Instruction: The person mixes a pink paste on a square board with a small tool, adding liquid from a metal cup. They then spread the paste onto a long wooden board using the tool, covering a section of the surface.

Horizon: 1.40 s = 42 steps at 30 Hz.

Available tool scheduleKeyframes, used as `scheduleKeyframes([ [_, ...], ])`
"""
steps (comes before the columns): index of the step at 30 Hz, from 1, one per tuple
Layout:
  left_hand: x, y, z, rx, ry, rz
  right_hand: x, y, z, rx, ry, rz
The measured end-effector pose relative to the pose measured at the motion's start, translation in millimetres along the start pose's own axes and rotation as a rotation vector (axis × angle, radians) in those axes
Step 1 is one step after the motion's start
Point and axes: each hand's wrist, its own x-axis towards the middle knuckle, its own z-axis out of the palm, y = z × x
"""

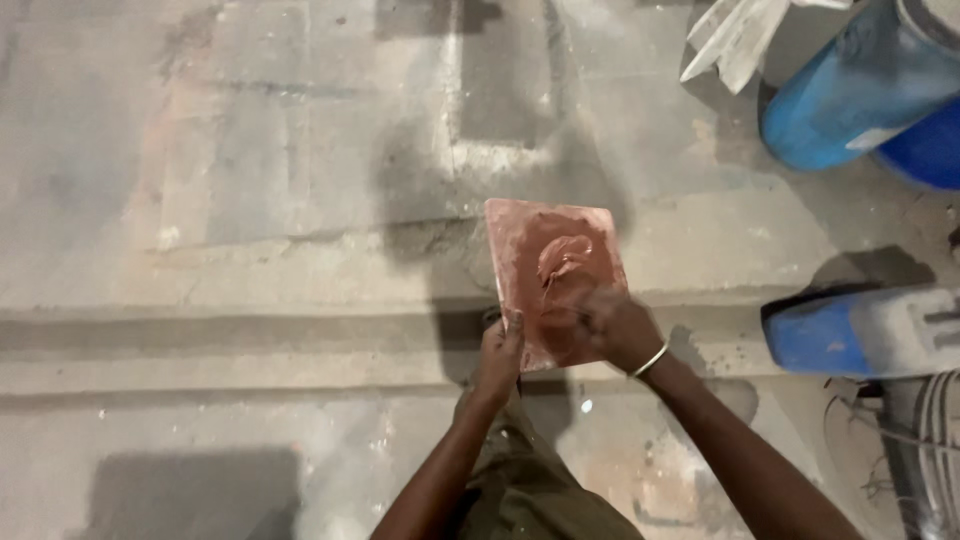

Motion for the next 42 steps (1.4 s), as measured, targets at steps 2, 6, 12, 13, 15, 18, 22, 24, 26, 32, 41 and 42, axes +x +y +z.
scheduleKeyframes([
  [2,77.2,42.6,-3.3,0.059,-0.03,-0.004,87.8,25.1,-30.2,-0.028,0.049,0.084],
  [6,195.5,106.3,10.7,-0.063,-0.091,-0.014,198.3,57.9,-70.7,-0.034,-0.108,0.162],
  [12,355.4,169.1,22.2,-0.188,-0.121,-0.004,346.2,129.8,-122.6,-0.14,0.121,0.172],
  [13,383.8,175.8,23.7,-0.209,-0.114,-0.042,371.1,138.3,-122.8,-0.157,0.213,0.188],
  [15,450.7,193.9,28.2,-0.232,-0.095,-0.003,418.2,151.1,-119.1,-0.195,0.059,0.156],
  [18,540.8,226.6,30.1,-0.232,-0.079,0.003,488.6,196.1,-137.8,-0.154,-0.119,0.167],
  [22,649.8,309.8,41.2,0.081,-0.06,0.004,609.2,270.9,-214.3,-0.281,0.091,0.391],
  [24,697.1,360.1,53.7,-0.076,-0.085,-0.053,668.3,279.0,-245.6,-0.172,0.132,0.406],
  [26,723.1,400.5,59.2,-0.137,-0.099,-0.073,709.9,269.2,-265.7,-0.047,0.092,0.382],
  [32,809.6,523.0,61.1,-0.08,-0.129,-0.106,855.1,269.8,-342.8,-0.065,0.071,0.22],
  [41,1012.8,603.7,25.3,-0.104,-0.212,-0.13,1043.0,311.8,-376.4,-0.017,-0.079,0.328],
  [42,1043.2,613.0,21.1,-0.131,-0.23,-0.129,1065.9,315.8,-381.6,-0.106,0.102,0.298],
])
